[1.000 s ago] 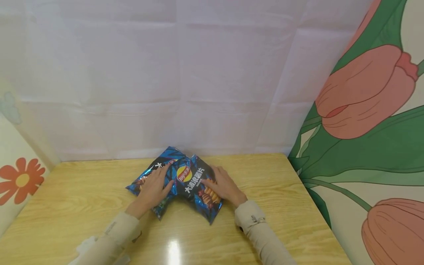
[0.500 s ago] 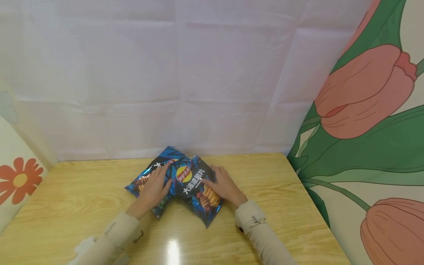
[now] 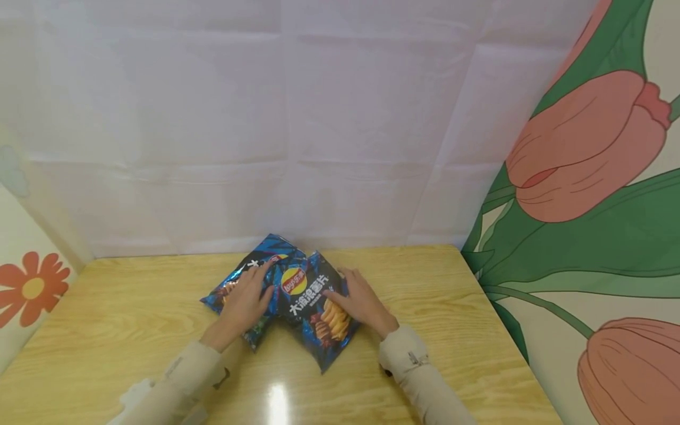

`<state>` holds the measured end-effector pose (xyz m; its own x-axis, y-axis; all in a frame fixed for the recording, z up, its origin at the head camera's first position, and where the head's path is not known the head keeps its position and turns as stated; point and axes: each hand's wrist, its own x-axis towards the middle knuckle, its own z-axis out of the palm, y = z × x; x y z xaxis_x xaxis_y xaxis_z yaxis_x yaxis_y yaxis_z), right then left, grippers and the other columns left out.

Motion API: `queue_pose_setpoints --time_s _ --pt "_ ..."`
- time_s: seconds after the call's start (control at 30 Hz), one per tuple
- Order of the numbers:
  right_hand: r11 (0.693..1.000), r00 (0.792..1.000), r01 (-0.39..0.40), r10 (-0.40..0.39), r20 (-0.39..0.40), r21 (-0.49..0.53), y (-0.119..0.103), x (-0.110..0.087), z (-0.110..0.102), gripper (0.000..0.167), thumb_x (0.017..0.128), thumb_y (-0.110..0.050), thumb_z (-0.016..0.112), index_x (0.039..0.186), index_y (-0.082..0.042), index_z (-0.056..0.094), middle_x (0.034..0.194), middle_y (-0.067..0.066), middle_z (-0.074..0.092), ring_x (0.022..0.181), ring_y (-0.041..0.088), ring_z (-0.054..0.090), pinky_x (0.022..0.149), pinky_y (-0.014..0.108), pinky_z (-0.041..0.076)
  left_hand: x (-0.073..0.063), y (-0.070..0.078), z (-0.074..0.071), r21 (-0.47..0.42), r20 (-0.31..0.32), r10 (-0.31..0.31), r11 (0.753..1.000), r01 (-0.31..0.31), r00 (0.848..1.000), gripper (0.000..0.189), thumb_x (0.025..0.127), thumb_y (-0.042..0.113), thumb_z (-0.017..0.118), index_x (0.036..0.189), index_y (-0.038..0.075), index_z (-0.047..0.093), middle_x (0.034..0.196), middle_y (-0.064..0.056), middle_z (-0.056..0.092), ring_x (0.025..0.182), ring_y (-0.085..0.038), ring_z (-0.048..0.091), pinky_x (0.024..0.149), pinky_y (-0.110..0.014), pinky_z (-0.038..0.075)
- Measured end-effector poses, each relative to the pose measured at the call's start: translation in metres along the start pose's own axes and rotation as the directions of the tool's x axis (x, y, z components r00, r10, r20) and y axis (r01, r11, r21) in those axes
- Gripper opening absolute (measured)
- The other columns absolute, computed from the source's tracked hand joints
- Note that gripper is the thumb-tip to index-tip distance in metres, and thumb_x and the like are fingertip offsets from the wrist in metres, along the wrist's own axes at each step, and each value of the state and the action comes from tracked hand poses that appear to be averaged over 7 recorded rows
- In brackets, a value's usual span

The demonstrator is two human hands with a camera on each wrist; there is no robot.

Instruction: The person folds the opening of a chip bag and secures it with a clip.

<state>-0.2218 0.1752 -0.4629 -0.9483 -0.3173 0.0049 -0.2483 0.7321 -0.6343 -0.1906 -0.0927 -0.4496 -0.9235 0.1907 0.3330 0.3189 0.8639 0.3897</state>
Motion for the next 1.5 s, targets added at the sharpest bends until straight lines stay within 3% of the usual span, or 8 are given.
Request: queue_pose_setpoints --time_s 0.3,0.6,0.77,1.0,1.5 --pt "0.999 1.000 -0.017 0.018 -0.010 0.037 -0.007 -0.010 0.004 0.074 0.095 -0.046 0.064 0.148 -0.001 0.039 0.139 0.020 0.050 0.120 0.032 0.054 0.102 0.053 0.044 -0.001 0.003 -0.004 0.014 -0.019 0.001 1.000 -0.001 1.000 0.052 0.094 0.013 0.068 0.142 0.003 0.049 0.114 -0.016 0.063 0.093 -0.028 0.058 0.075 -0.038 0.051" --pt "0.998 0.999 -0.051 0.051 -0.012 0.035 -0.014 -0.019 0.002 0.072 0.094 -0.044 0.066 0.146 0.000 0.042 0.139 0.021 0.051 0.119 0.032 0.055 0.101 0.053 0.045 -0.003 0.002 -0.004 -0.052 -0.010 -0.004 0.999 0.003 1.000 0.051 0.095 0.011 0.067 0.142 0.006 0.050 0.115 -0.016 0.062 0.095 -0.028 0.058 0.072 -0.037 0.048" --pt "0.998 0.999 -0.050 0.051 -0.013 0.043 -0.017 -0.023 0.005 0.070 0.093 -0.042 0.069 0.144 0.000 0.045 0.135 0.019 0.054 0.114 0.029 0.058 0.097 0.050 0.048 -0.003 0.001 -0.005 -0.086 -0.004 -0.014 0.996 0.014 1.000 0.049 0.096 0.014 0.065 0.142 0.007 0.050 0.121 -0.015 0.062 0.103 -0.030 0.059 0.078 -0.041 0.052" --pt "0.996 0.999 -0.053 0.053 0.000 0.077 -0.017 -0.031 0.009 0.072 0.091 -0.041 0.071 0.144 0.000 0.044 0.118 0.012 0.062 0.101 0.020 0.061 0.084 0.041 0.052 -0.005 0.000 -0.005 -0.084 -0.010 -0.024 0.996 0.023 1.000 0.045 0.096 0.017 0.066 0.138 0.007 0.055 0.124 -0.016 0.063 0.109 -0.033 0.060 0.086 -0.048 0.054" --pt "0.986 0.996 -0.072 0.063 0.062 0.150 -0.021 -0.043 0.010 0.071 0.092 -0.040 0.070 0.143 -0.001 0.042 0.112 0.013 0.065 0.088 0.014 0.063 0.073 0.032 0.053 -0.006 0.000 -0.003 -0.049 -0.081 0.038 0.998 -0.043 0.996 0.038 0.092 0.015 0.070 0.129 0.007 0.062 0.107 -0.013 0.068 0.087 -0.026 0.058 0.073 -0.038 0.050"
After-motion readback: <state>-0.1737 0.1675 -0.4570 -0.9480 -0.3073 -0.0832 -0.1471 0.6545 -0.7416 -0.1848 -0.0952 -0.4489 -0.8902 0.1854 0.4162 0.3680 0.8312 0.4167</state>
